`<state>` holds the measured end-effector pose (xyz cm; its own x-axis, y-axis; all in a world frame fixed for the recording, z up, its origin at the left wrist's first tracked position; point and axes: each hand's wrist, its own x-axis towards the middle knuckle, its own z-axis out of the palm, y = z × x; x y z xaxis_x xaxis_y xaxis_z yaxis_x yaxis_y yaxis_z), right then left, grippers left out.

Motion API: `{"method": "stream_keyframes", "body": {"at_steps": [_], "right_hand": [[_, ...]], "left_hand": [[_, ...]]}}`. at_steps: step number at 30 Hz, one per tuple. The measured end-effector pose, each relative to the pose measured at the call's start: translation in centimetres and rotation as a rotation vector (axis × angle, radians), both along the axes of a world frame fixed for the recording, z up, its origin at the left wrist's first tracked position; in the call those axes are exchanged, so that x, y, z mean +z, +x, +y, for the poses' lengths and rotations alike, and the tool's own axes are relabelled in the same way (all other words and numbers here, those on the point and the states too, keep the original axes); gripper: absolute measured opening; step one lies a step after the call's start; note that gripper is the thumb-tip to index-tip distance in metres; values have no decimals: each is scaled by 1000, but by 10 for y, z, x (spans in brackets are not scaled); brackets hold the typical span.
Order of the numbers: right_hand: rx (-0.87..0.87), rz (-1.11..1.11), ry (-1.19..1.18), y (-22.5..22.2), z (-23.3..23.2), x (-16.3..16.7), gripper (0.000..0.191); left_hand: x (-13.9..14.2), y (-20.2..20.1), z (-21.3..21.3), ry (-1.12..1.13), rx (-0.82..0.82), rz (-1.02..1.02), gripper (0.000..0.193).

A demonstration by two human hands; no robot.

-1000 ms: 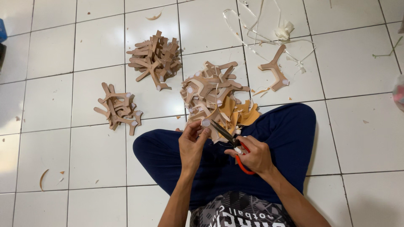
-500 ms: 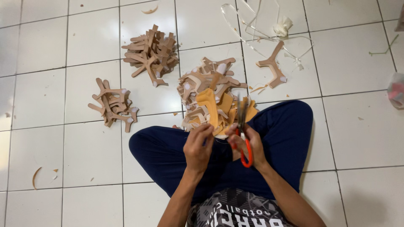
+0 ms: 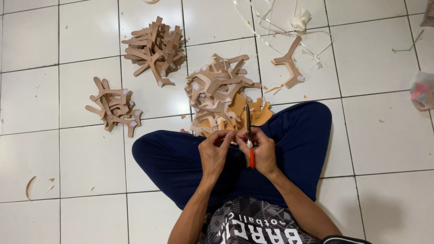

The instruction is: The person sits on the floor and uses scissors to trim excess material from the edges of light brown shoe sole components. They handle the parts one at a time, cutting along the edges and placing the finished pieces into a pile.

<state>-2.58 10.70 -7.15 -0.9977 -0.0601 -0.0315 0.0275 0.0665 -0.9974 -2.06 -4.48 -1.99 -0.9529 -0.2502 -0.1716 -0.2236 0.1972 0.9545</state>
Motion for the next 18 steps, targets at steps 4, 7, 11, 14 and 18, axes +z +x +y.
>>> {"method": "stream_keyframes", "body": {"at_steps": [4,7,11,14,18], "right_hand": [[33,12,-153,-2,5,2,25],[28,-62,-266,-5,7,1,26],[7,-128,-265,-8,5,-3,27],[107,-137,-204,-1,12,-6,26],[435,-273,-191,19,31,-16,32]], "left_hand": [[-9,-1,-1,-10,-38,132,22],[-17,2,-1,59,-90,180,20],[-23,4,1,43,-97,185,16],[-23,1,-2,-86,-62,246,15],[-20,-6,-15,-220,-15,380,13]]}}
